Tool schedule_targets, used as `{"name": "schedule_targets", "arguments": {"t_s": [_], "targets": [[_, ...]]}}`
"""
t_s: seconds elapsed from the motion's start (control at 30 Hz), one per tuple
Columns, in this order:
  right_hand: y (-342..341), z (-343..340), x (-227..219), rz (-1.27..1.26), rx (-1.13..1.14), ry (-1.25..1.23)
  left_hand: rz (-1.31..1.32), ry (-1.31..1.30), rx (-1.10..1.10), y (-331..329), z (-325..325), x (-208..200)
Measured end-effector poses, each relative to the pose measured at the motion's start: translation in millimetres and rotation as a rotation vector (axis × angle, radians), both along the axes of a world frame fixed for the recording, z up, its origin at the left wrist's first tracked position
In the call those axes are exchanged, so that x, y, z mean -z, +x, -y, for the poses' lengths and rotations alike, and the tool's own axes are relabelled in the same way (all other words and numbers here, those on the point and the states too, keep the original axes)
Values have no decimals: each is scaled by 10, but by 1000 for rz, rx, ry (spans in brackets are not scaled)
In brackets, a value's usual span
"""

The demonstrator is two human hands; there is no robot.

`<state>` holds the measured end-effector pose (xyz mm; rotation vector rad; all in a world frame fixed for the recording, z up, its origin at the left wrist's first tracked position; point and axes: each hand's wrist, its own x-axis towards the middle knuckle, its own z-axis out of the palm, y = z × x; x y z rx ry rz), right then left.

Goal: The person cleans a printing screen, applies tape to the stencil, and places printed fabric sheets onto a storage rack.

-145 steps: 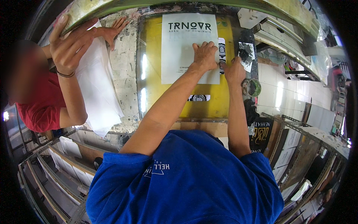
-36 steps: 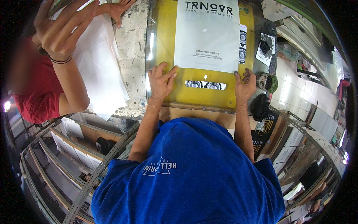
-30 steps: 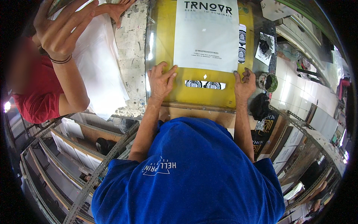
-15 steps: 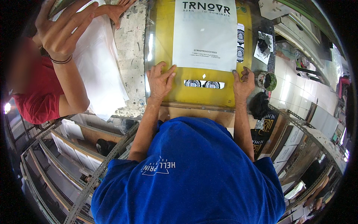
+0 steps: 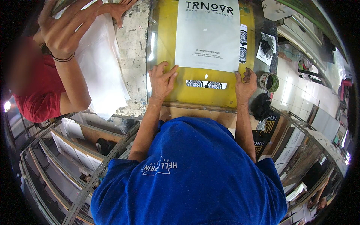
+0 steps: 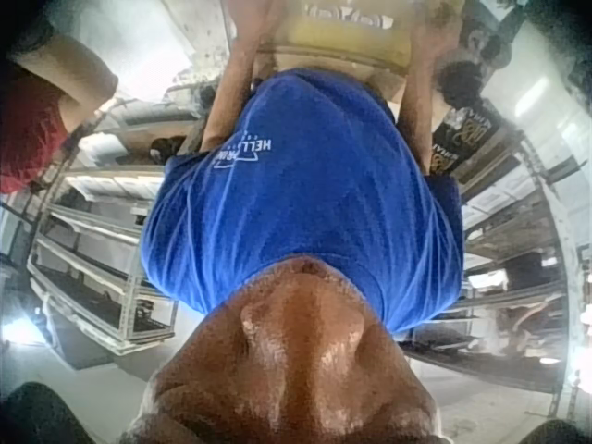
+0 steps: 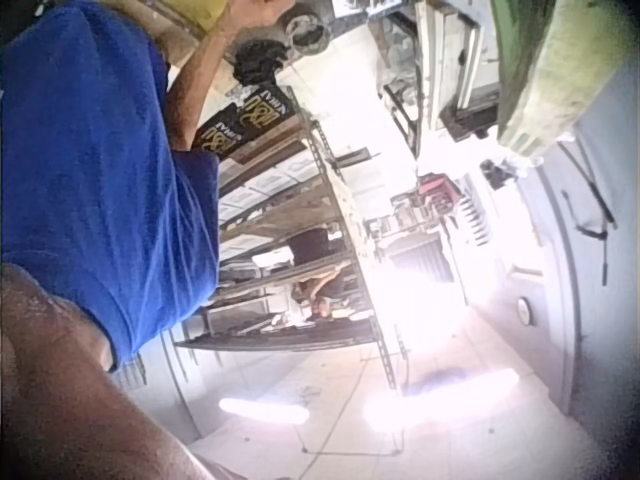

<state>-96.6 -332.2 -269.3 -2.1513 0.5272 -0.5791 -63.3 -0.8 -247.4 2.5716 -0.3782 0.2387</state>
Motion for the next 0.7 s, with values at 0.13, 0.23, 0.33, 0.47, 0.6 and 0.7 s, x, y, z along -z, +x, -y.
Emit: {"name": "schedule_targets", "arguments": {"t_s": [0.13,0.23,0.33,0.47,0.6,0.7], "targets": [[6,-13,-24,4,-8,-31,12,-6,2,1,5,-4],[9,-26,-59,-29,4,-14,13,0,0,2,2,-9],[8,-19,-44,-5,0,-12,39,20,-2,9,1,-9],[2,2,-12,-9,-6,-16,27,18,1,5,5,-18],[3,-6,-37,-16,-4,-10,16,17,2,3,5,-6],[5,-10,-46,-19,-6,-13,9,6,-3,-2,7,-10]]}}
